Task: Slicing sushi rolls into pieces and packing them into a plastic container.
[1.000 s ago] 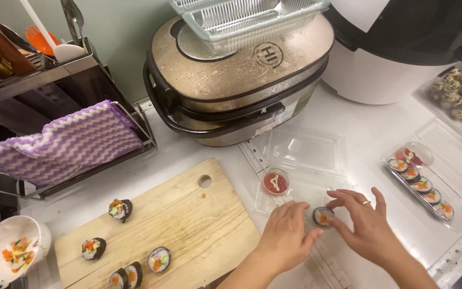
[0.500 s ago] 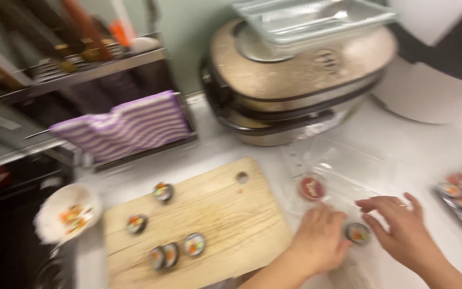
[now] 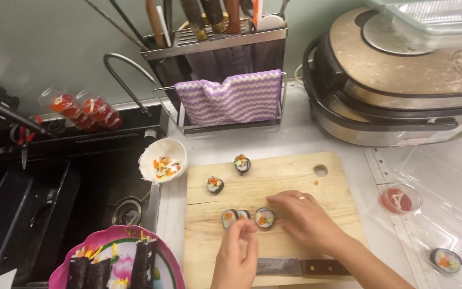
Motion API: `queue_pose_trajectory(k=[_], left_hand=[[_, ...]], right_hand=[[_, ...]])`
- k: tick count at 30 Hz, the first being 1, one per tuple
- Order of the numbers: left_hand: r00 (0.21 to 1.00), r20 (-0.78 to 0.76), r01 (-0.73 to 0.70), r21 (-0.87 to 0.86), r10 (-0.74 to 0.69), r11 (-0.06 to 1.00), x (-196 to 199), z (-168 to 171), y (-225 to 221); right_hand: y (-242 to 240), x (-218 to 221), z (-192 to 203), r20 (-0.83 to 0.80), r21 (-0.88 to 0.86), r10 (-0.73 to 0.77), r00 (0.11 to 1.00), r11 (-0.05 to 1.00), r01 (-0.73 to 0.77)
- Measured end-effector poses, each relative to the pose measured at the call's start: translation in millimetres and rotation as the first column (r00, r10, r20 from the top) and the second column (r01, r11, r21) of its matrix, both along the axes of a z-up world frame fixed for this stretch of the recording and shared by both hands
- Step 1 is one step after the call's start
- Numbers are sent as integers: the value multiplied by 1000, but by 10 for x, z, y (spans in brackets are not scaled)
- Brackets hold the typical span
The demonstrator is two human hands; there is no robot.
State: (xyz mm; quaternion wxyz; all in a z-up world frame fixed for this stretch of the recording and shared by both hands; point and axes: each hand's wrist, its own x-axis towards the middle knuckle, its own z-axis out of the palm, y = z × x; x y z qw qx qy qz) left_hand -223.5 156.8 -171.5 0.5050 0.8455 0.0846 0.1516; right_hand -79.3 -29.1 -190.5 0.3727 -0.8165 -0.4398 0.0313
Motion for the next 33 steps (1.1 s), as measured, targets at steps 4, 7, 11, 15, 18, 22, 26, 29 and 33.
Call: queue_pose_trajectory(k=[4,7,11,15,18,22,26,29,33], left_hand=[[937,-318,-208,-176,144,962,-201,-511,-41],[932,-347,-225,-342,100,912,-112,-710,-148],[880,-475,-191,-391,-19,900,186,-334,-296],[900,-398,-34,-472,-179,881,469,-35,-872],[874,-264,218,-536,-407,816,683,274,-1470],[700,-264,219,-805,-663,551,932,164,-2221],[535,-398,183,-806,-745,562,1076,145,-2538],[481,-452,168,-794,-751,585,1125,219,-2543],[404,-539,350,-656,-739,669,1243,524,-2426]], right_hand=[[192,-18,-135,18,-64,-39,999,997,40],[114,-145,-113,92,-9,-118,989,993,119],[-138,-347,14,64,-21,-318,946,947,320],[-860,-518,324,56,180,-492,869,861,476],[-1535,-649,302,82,176,-690,719,720,671],[-2251,-728,199,104,85,-824,557,565,821],[-2635,-798,-66,10,-159,-888,459,452,878],[-2711,-734,-83,16,-273,-880,475,453,849],[-2735,-679,45,85,-321,-829,552,502,803]])
